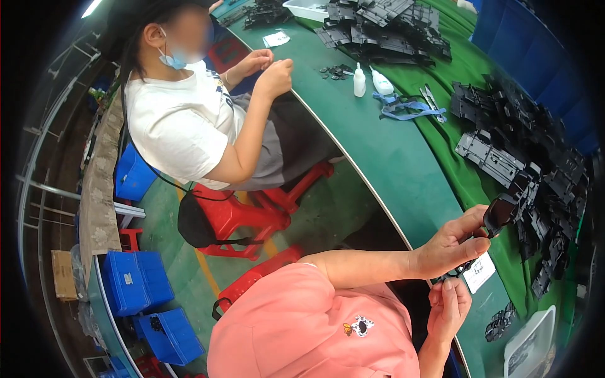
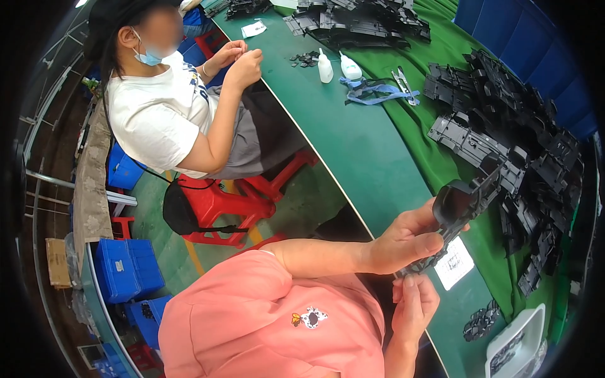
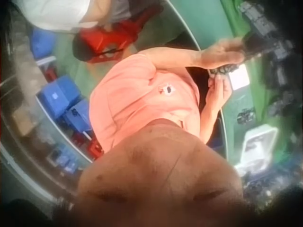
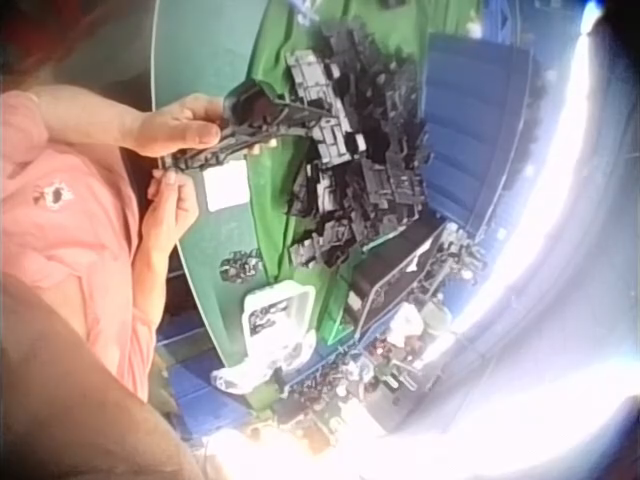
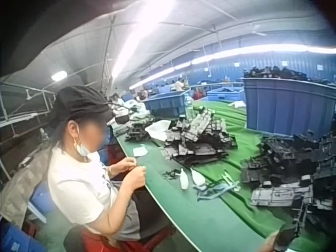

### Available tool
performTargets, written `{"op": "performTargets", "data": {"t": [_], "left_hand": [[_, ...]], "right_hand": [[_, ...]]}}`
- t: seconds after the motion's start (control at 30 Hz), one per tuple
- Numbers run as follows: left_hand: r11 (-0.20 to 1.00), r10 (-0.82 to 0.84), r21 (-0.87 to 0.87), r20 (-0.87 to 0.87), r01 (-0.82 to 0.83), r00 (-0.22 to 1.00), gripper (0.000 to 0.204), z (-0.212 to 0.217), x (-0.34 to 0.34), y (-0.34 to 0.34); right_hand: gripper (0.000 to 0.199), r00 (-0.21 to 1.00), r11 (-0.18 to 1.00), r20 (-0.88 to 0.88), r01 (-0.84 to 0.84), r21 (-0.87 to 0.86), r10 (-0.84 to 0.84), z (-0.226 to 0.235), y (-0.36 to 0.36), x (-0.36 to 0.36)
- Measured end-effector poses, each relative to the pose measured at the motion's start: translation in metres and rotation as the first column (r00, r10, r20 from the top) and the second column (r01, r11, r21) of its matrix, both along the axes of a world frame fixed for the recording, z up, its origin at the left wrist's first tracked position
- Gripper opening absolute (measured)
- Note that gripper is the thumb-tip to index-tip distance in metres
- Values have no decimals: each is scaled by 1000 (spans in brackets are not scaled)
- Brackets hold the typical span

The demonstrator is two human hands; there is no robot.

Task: The person assembles small plastic components onto a black toy car chassis by hand, taking the components from bins and attaching them to the chassis.

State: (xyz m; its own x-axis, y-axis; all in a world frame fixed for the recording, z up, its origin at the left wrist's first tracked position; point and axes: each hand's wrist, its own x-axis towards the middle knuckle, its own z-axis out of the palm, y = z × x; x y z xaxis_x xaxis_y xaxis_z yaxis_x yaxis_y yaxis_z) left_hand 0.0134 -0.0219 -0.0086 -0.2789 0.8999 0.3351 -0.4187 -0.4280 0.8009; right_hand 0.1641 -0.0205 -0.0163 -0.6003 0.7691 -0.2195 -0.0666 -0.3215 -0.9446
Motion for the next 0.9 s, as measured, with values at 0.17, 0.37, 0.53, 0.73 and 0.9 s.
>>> {"op": "performTargets", "data": {"t": [0.17,0.37,0.53,0.73,0.9], "left_hand": [[1000,-15,-24,-6,15,1000,56,1,2,-4],[995,-98,-22,117,101,988,57,0,12,-4],[999,-35,50,312,20,949,45,-2,-1,4],[997,20,64,212,-34,977,94,7,-34,14],[991,-101,106,175,84,979,96,3,-26,14]], "right_hand": [[18,1000,1000,2,-13,-7,13,0,-1,4],[19,1000,1000,11,12,-21,-11,5,-5,11],[22,975,999,221,-33,27,26,10,-3,-1],[14,994,994,12,-110,2,110,8,-3,2],[16,992,990,41,-123,73,120,9,-4,5]]}}
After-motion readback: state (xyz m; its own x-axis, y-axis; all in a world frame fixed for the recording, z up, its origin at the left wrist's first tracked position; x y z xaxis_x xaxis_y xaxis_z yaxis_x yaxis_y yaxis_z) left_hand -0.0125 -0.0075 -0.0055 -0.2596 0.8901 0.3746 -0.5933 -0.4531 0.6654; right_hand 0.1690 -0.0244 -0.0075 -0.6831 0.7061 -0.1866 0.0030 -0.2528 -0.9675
